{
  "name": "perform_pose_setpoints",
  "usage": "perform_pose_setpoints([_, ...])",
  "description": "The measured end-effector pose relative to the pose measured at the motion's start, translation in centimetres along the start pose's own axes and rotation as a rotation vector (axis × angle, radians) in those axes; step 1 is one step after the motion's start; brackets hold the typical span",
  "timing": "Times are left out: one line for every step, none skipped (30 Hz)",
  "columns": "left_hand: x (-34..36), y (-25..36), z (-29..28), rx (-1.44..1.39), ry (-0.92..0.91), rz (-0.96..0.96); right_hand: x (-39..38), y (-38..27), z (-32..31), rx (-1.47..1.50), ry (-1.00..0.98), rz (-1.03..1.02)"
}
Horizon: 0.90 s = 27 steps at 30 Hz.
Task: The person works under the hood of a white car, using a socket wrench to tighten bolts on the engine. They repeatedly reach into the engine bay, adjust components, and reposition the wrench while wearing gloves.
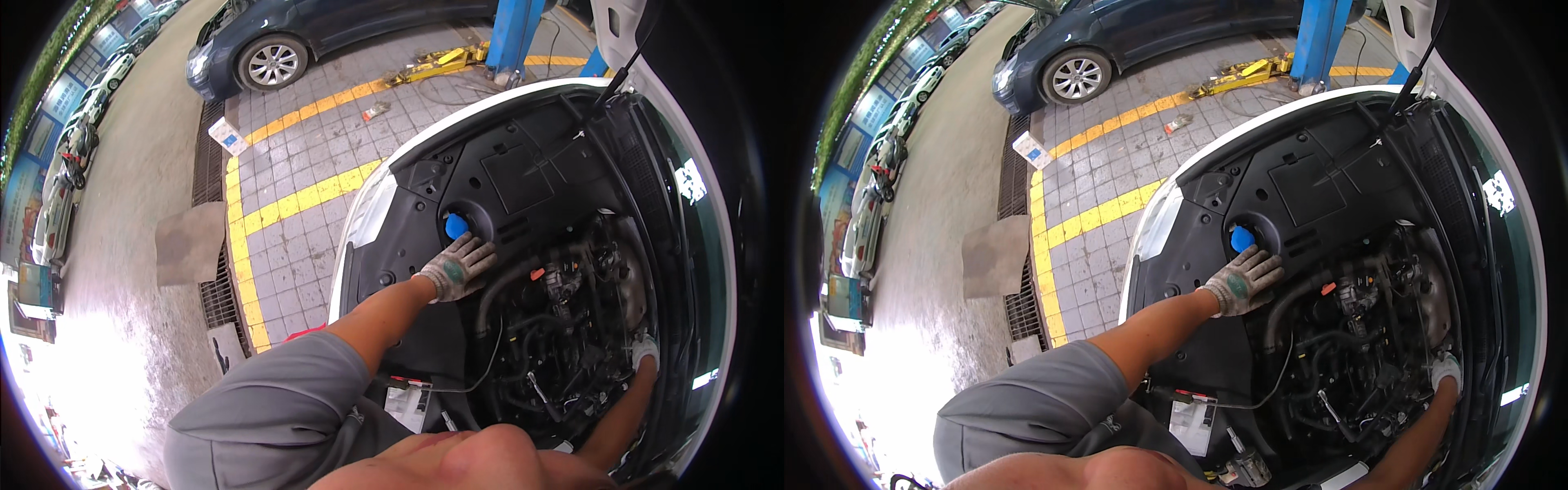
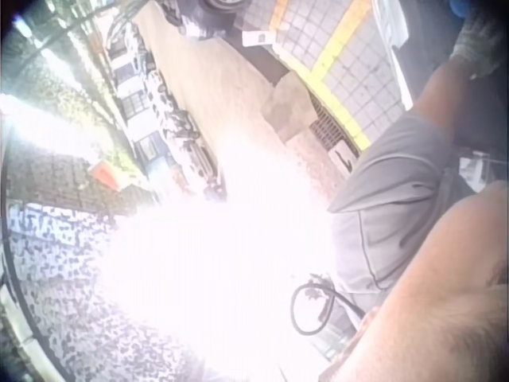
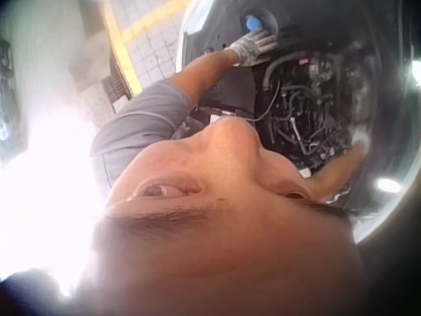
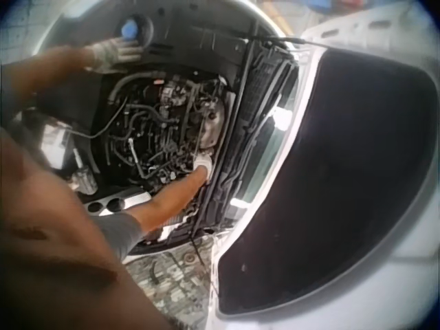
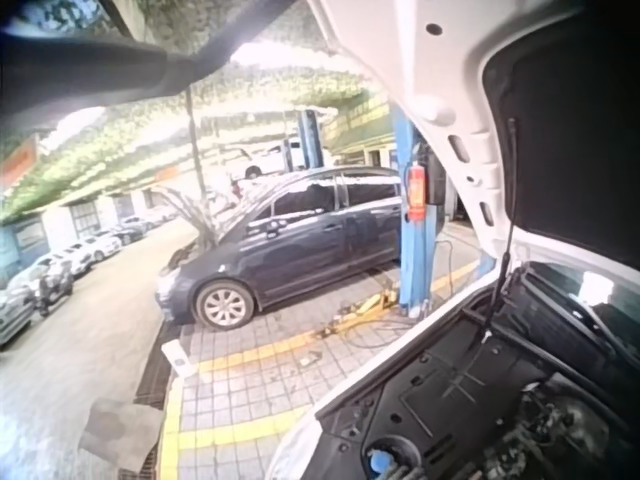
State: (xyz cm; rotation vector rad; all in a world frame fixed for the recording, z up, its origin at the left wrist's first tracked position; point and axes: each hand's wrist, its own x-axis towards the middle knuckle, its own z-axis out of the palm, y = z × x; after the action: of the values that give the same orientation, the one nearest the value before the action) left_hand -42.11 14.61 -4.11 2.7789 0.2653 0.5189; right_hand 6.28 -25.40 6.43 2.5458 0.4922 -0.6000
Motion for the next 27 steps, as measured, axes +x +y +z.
perform_pose_setpoints([0.4, 0.1, 0.0, -0.009, -0.005, 0.009, -0.7, 0.7, 0.0, 0.014, 0.009, 0.019])
perform_pose_setpoints([0.6, 0.3, 0.2, -0.017, -0.013, 0.016, -0.9, 1.3, 0.0, 0.026, 0.018, 0.037])
perform_pose_setpoints([0.7, 0.5, 0.5, -0.028, -0.009, 0.023, -0.8, 1.8, 0.0, 0.026, 0.027, 0.055])
perform_pose_setpoints([0.9, 0.4, 0.6, -0.031, -0.001, 0.030, -0.8, 2.4, 0.0, 0.028, 0.034, 0.070])
perform_pose_setpoints([1.1, 0.4, 0.8, -0.033, 0.006, 0.036, -0.9, 2.8, 0.0, 0.034, 0.041, 0.089])
perform_pose_setpoints([0.5, 0.1, 0.7, -0.020, 0.002, 0.016, -0.9, 1.2, -0.9, 0.036, 0.045, 0.080])
perform_pose_setpoints([-0.2, -0.1, 0.6, -0.007, -0.003, -0.006, -1.0, -0.5, -1.5, 0.031, 0.048, 0.073])
perform_pose_setpoints([-1.0, -0.4, 0.5, 0.006, -0.008, -0.031, -1.2, -2.0, -2.5, 0.033, 0.053, 0.062])
perform_pose_setpoints([-0.9, -0.5, 0.4, 0.011, -0.009, -0.024, -3.2, -3.1, -3.7, 0.049, 0.057, 0.068])
perform_pose_setpoints([0.5, -0.1, 0.6, -0.003, -0.004, 0.027, -4.0, -0.4, -2.7, 0.125, 0.027, 0.094])
perform_pose_setpoints([0.8, 0.2, 0.8, -0.011, -0.008, 0.040, -3.8, 1.0, -2.1, 0.184, -0.008, 0.087])
perform_pose_setpoints([1.1, 0.4, 1.0, -0.020, -0.006, 0.045, -3.4, 2.2, -1.6, 0.247, -0.041, 0.080])
perform_pose_setpoints([0.2, 0.1, 0.8, -0.015, -0.007, 0.007, -1.5, 1.7, -1.5, 0.194, -0.033, 0.045])
perform_pose_setpoints([0.2, 0.0, 0.7, -0.014, -0.006, 0.005, -0.4, 2.2, -0.8, 0.110, -0.010, 0.034])
perform_pose_setpoints([0.2, 0.1, 0.6, -0.018, -0.013, 0.004, 0.6, 3.0, 0.1, 0.001, 0.020, 0.020])
perform_pose_setpoints([0.2, -0.1, 0.4, -0.015, -0.022, 0.001, 1.2, 2.3, 0.1, -0.102, 0.043, 0.003])
perform_pose_setpoints([0.2, -0.1, 0.3, -0.013, -0.031, -0.004, 1.5, 2.0, 0.1, -0.158, 0.048, -0.016])
perform_pose_setpoints([0.1, -0.1, 0.1, -0.009, -0.028, -0.008, 1.8, 1.8, -0.1, -0.201, 0.038, 0.045])
perform_pose_setpoints([0.1, -0.1, 0.2, -0.009, -0.025, -0.003, 2.0, 2.5, 0.0, -0.174, 0.026, -0.039])
perform_pose_setpoints([0.2, 0.0, 0.2, -0.008, -0.024, 0.000, 2.3, 3.2, 0.2, -0.146, 0.014, -0.123])
perform_pose_setpoints([0.2, 0.0, 0.3, -0.002, -0.020, 0.006, 2.6, 3.8, 0.4, -0.118, 0.002, -0.209])
perform_pose_setpoints([0.4, 0.0, 0.5, -0.004, -0.012, 0.015, 3.4, 5.1, 1.3, -0.318, 0.027, -0.257])
perform_pose_setpoints([0.6, 0.0, 0.8, -0.007, -0.005, 0.026, 4.3, 6.1, 2.6, -0.517, 0.051, -0.304])
perform_pose_setpoints([0.9, 0.1, 0.9, -0.014, -0.013, 0.032, 5.6, 7.3, 4.2, -0.715, 0.073, -0.351])
perform_pose_setpoints([0.9, 0.3, 0.8, -0.030, -0.007, 0.025, 6.8, 8.4, 4.1, -0.599, 0.078, -0.253])
perform_pose_setpoints([0.9, 0.5, 0.8, -0.050, 0.000, 0.021, 7.8, 9.9, 3.9, -0.483, 0.084, -0.152])
perform_pose_setpoints([0.7, 0.2, 0.6, -0.036, -0.002, 0.014, 8.3, 8.8, 3.9, -0.328, 0.087, -0.099])
